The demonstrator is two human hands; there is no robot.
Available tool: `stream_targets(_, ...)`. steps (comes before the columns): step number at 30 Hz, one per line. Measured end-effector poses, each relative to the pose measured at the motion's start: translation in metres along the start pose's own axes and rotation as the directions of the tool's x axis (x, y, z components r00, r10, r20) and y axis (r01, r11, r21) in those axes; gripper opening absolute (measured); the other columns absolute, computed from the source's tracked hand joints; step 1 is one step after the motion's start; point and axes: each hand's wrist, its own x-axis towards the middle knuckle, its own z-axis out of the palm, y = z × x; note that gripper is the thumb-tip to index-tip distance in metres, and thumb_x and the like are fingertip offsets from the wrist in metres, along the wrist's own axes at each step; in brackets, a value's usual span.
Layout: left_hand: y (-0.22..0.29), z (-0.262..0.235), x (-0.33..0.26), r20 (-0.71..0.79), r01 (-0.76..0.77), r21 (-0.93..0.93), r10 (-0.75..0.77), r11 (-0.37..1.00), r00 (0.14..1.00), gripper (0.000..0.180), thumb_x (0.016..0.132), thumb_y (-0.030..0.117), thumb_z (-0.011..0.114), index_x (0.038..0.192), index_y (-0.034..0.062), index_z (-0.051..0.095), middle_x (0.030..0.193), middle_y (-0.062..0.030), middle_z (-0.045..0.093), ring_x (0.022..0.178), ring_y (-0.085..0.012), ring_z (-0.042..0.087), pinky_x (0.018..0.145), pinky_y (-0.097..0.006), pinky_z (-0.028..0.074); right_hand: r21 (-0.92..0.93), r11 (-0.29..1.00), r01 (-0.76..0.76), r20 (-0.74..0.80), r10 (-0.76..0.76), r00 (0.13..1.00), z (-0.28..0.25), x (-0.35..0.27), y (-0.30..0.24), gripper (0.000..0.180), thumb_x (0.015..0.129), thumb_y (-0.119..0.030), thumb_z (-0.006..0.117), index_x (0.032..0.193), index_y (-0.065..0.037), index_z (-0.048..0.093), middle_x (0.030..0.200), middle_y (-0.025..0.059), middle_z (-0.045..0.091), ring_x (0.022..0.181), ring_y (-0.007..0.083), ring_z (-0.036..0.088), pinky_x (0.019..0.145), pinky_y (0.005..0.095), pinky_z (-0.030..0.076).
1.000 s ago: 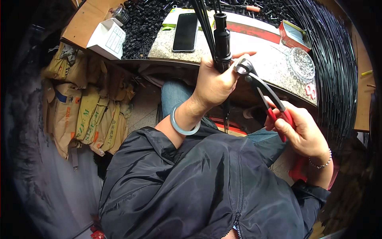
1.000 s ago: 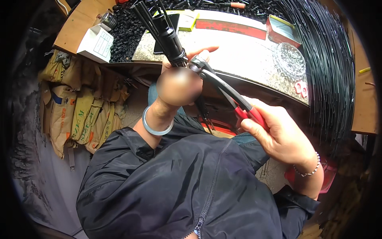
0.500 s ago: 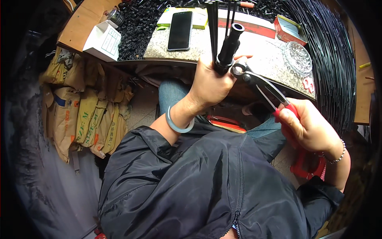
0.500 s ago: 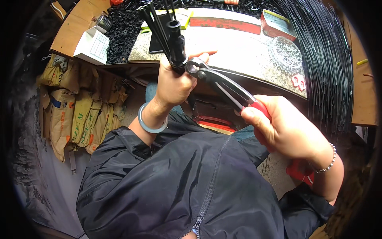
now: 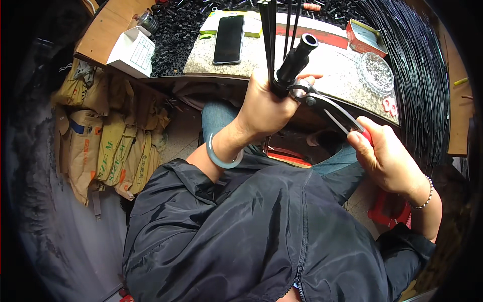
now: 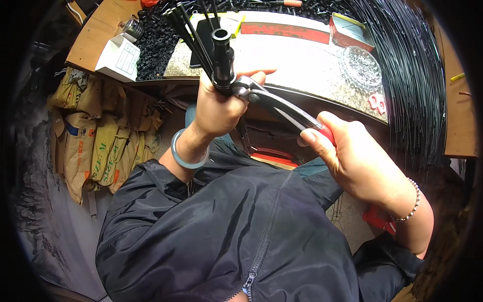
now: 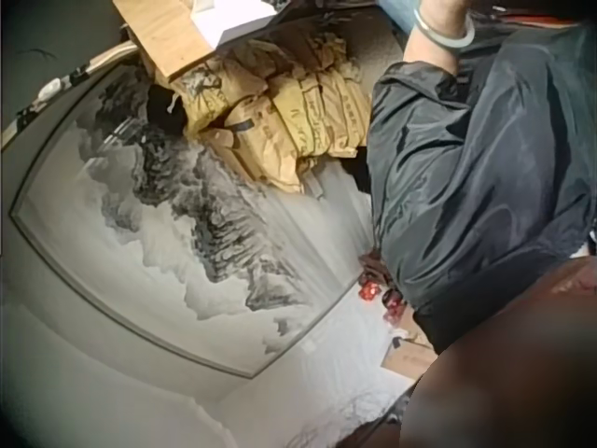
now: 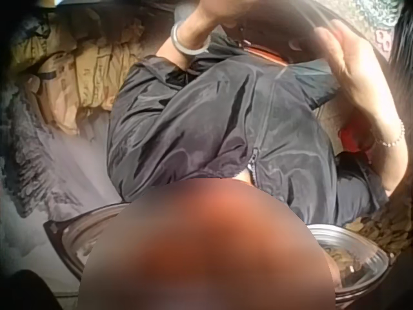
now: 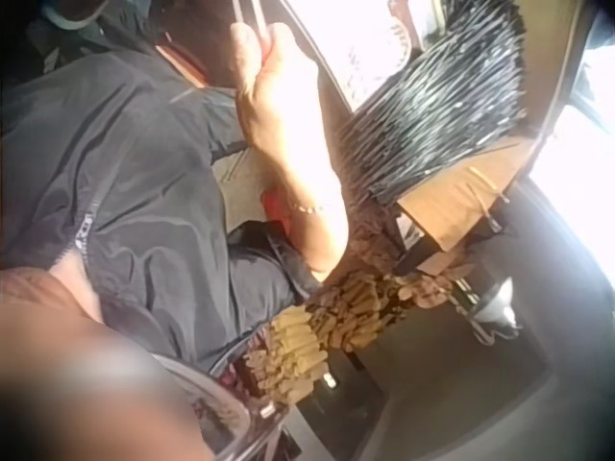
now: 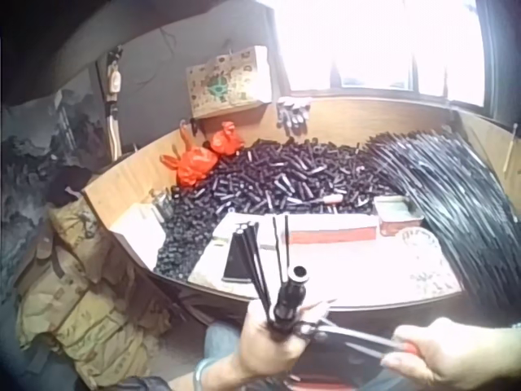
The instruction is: Assembling umbrella ribs and handle components at a factory workbench.
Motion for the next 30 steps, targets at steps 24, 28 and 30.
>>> stream_targets(24, 0.030, -0.027, -0.056, -0.226, -0.116, -0.932, -0.301, 0.344, 0.926, 0.039, 0.088, 0.044, 0.050, 0.069, 0.0098, 0.044, 0.092, -0.0097, 0.060, 0.091, -0.0252, 0.059, 0.086, -0.039, 0.048, 0.380, 0.839, 0.390, -0.218, -0.329, 0.919, 0.122, 0.007, 0.077, 0.095, 0.067, -0.043, 0.075, 0.134, 0.003, 0.026, 0.134, 0.0181, 0.038, 0.125, 0.0297, 0.036, 0.099, 0.0387, 0.034)
stream_targets(28, 0.003, 0.005, -0.076, 0.058, 0.107, -0.994, -0.655, 0.034, 0.753, 0.041, 0.080, 0.046, 0.059, 0.064, 0.0121, 0.045, 0.079, -0.0045, 0.061, 0.085, -0.0207, 0.060, 0.084, -0.042, 0.050, 0.383, 0.467, 0.797, -0.886, -0.058, 0.460, 0.126, 0.020, 0.064, 0.095, 0.071, -0.073, 0.048, 0.134, -0.005, 0.028, 0.112, 0.0191, 0.054, 0.103, 0.0288, 0.053, 0.091, 0.0400, 0.041)
stream_targets(30, 0.002, 0.006, -0.072, 0.015, 0.074, -0.994, -0.561, 0.082, 0.828, 0.037, 0.082, 0.047, 0.058, 0.071, 0.0122, 0.050, 0.064, 0.0001, 0.051, 0.073, -0.0166, 0.056, 0.083, -0.041, 0.050, 0.562, 0.307, 0.768, -0.788, -0.085, 0.610, 0.122, 0.016, 0.071, 0.097, 0.070, -0.075, 0.049, 0.134, -0.005, 0.029, 0.107, 0.0171, 0.056, 0.096, 0.0262, 0.053, 0.087, 0.0389, 0.041)
